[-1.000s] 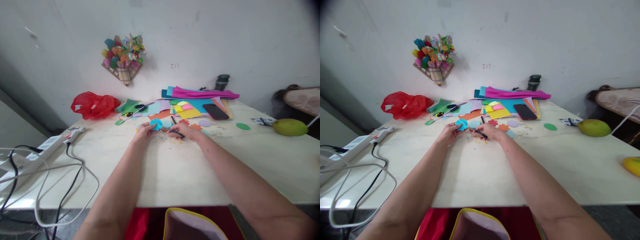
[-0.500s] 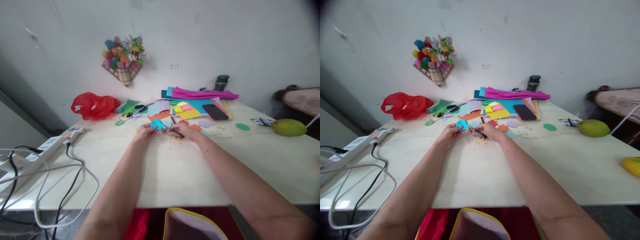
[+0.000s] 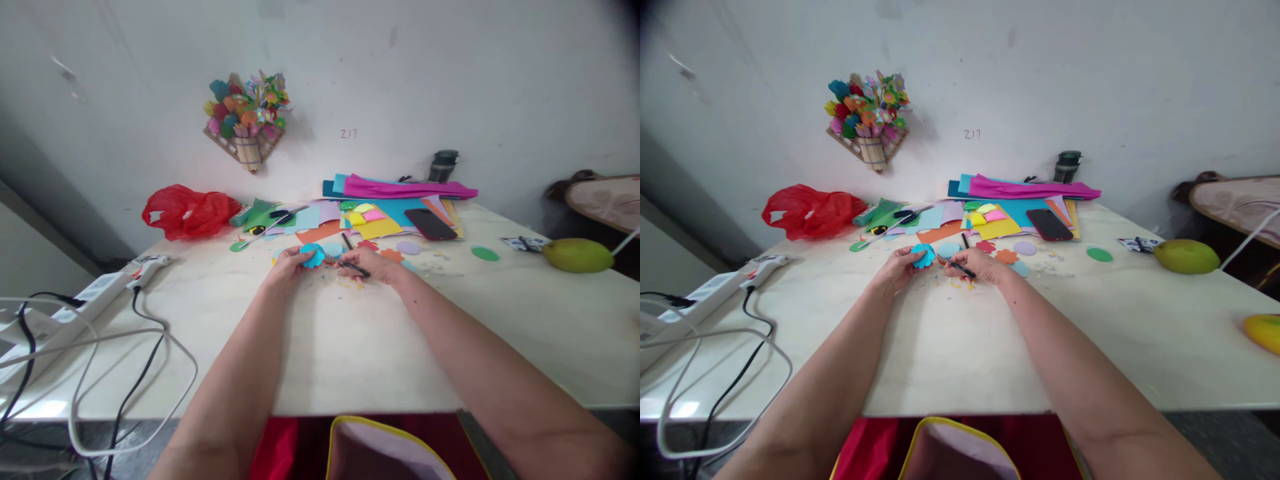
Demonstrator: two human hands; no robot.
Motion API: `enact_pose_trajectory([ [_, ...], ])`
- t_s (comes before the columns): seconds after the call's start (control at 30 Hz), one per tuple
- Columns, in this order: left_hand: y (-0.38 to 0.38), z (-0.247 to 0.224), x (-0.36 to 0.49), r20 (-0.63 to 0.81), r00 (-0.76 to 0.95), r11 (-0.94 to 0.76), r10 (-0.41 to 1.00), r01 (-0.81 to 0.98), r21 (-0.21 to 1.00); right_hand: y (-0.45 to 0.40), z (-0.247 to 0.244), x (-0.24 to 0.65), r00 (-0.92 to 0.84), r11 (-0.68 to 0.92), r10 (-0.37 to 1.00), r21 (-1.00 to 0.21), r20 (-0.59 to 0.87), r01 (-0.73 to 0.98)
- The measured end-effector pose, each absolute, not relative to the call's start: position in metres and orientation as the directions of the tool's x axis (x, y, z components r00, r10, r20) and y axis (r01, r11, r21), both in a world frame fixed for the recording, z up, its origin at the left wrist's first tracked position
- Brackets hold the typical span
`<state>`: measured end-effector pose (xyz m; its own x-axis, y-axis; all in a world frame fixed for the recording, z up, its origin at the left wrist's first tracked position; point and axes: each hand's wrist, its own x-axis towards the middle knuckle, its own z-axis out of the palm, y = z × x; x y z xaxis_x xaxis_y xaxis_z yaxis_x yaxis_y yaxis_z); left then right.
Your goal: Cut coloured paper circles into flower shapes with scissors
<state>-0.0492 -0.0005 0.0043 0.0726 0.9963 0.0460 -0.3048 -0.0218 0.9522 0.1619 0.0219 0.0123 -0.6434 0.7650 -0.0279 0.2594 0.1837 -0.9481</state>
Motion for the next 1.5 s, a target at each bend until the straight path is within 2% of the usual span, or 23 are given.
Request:
enact_pose_trajectory([
  [0.13,-0.0008,0.0048,-0.0501,0.029,0.079,-0.004,0.996,-0.295,0.956,0.022,0.0131,0.1631,-0.65,0.186,0.759,-0.946,-0.034,0.266],
  [0.33,-0.0033,0.0073,-0.052,-0.033,0.196,0.087,0.98,-0.273,0.958,0.0227,0.0143,0.1652,-0.656,0.192,0.754,-0.945,-0.031,0.265],
  [0.7,-0.0032,0.0055,-0.0535,0.014,0.182,0.038,0.983,-0.278,0.96,0.0213,0.0164,0.1653,-0.643,0.192,0.764,-0.936,-0.046,0.294],
  [1.07,-0.0039,0.0069,-0.0529,-0.017,0.182,0.069,0.983,-0.279,0.958,0.0199,0.0184,0.1642,-0.632,0.166,0.774,-0.948,-0.045,0.272],
  [1.33,-0.0027,0.0041,-0.0542,0.031,0.261,0.033,0.965,-0.238,0.971,0.0217,0.0169,0.1644,-0.624,0.178,0.781,-0.945,-0.034,0.274],
  [1.5,-0.0026,0.0054,-0.0518,0.02,0.212,0.041,0.977,-0.277,0.96,0.0222,0.0165,0.1647,-0.628,0.192,0.778,-0.938,-0.035,0.29],
])
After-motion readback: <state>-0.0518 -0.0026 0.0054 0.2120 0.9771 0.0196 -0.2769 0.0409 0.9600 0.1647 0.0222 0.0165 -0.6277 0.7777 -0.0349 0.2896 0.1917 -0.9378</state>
